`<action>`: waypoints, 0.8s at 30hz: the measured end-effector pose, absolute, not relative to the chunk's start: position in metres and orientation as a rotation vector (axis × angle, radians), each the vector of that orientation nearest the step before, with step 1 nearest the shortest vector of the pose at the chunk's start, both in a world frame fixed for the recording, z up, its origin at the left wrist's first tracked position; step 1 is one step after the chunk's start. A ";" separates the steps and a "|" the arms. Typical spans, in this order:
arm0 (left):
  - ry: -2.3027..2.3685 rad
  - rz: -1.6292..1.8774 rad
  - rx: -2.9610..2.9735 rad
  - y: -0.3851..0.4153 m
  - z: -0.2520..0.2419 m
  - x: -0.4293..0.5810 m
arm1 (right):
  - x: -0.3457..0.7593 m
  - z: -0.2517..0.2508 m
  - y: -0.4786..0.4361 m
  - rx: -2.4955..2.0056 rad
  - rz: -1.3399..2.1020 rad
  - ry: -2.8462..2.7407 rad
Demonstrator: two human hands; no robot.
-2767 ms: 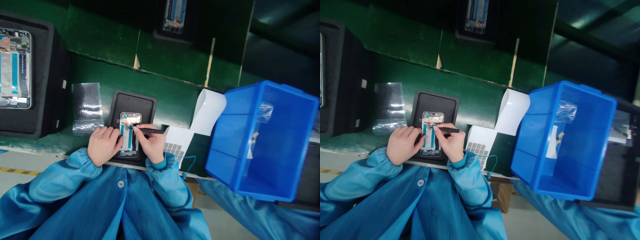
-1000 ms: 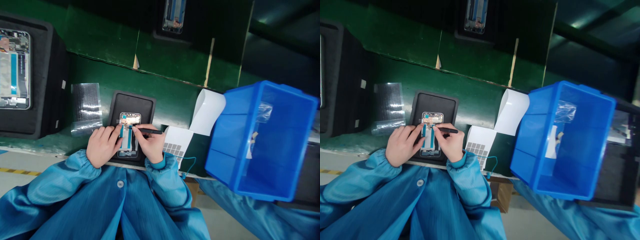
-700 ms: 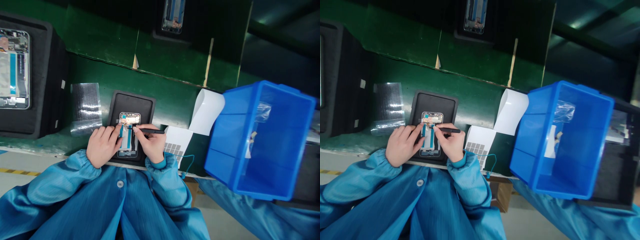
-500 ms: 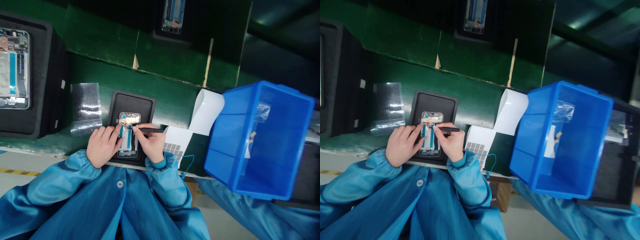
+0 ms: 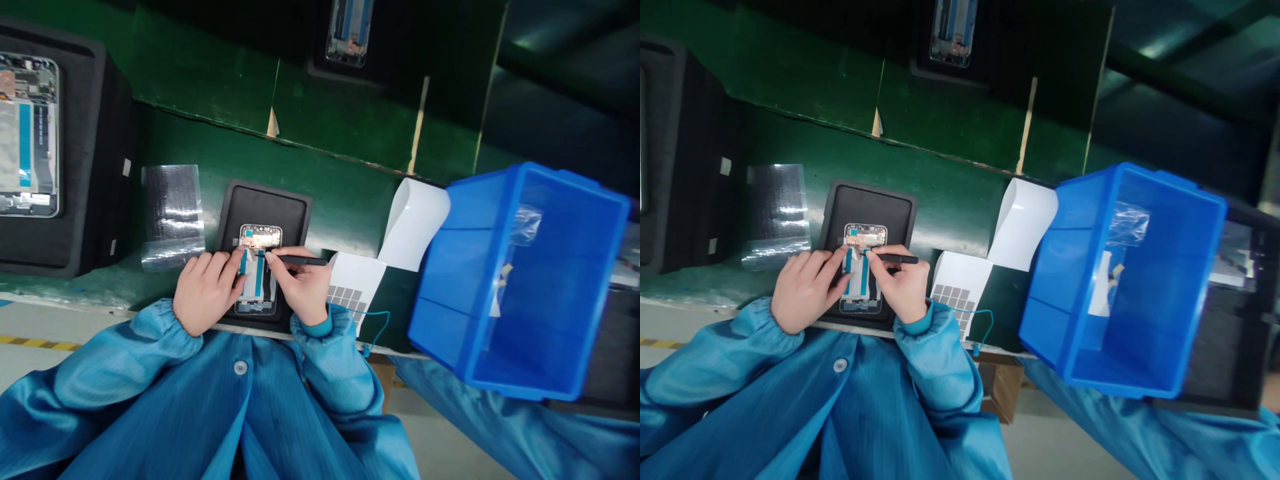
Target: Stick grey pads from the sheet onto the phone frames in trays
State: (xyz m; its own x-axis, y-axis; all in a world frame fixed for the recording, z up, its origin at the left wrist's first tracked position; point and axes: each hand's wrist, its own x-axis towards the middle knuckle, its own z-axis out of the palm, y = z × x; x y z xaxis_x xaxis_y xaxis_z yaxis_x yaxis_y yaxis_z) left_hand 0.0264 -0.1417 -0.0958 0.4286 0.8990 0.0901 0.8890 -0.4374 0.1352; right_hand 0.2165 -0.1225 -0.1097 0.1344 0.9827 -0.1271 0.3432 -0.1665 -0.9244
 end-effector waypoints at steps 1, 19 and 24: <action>1.630 0.233 2.605 -0.142 -0.095 0.026 | 0.217 -0.110 -0.123 -1.635 1.042 -1.307; 1.581 0.156 2.678 -0.140 -0.089 0.027 | 0.217 -0.110 -0.122 -1.623 1.029 -1.331; 1.574 0.095 2.709 -0.139 -0.086 0.027 | 0.217 -0.111 -0.123 -1.630 1.027 -1.343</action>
State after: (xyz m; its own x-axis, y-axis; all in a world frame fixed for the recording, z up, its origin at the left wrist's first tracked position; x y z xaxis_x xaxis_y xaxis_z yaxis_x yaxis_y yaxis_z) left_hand 0.0270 -0.1391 -0.0860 0.4937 0.8683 0.0488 0.8679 -0.4955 0.0361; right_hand 0.2169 -0.1227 -0.1108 0.1179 0.9870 -0.1089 0.3642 -0.1450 -0.9200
